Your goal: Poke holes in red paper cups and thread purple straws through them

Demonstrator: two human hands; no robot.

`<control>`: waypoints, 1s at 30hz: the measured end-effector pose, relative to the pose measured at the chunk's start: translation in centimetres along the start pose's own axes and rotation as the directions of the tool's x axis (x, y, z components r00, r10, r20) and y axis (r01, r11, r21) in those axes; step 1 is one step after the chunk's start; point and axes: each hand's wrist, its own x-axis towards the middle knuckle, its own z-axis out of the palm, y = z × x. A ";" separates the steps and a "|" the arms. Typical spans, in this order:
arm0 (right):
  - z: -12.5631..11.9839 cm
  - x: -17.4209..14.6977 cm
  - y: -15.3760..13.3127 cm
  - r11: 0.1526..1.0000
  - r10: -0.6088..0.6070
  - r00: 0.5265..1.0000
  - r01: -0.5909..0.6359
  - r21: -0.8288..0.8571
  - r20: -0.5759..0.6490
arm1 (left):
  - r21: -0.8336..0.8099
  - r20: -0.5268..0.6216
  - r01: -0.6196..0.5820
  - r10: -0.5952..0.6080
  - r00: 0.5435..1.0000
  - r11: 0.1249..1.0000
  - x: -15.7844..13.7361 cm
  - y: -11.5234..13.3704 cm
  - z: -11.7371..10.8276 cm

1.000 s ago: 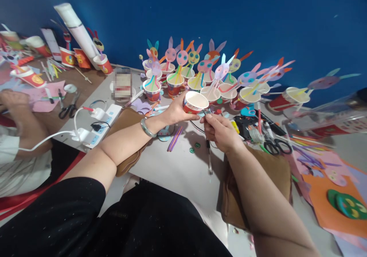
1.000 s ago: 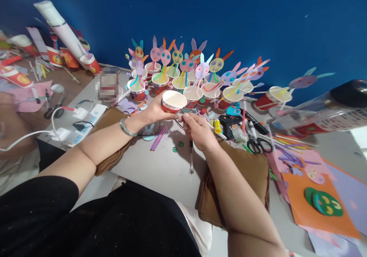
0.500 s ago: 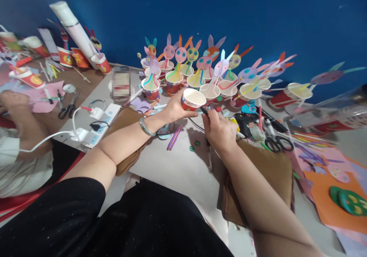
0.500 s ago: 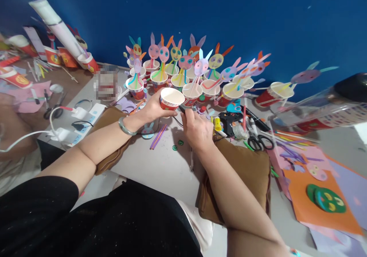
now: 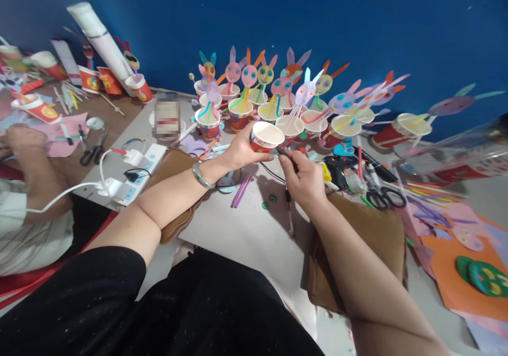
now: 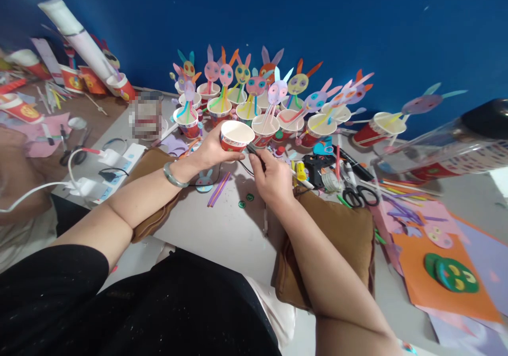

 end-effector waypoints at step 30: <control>-0.8 0.6 -0.7 0.607 0.246 0.855 -0.503 0.615 0.456 | 0.069 -0.010 -0.047 0.048 0.999 0.997 0.2 -0.5 -0.1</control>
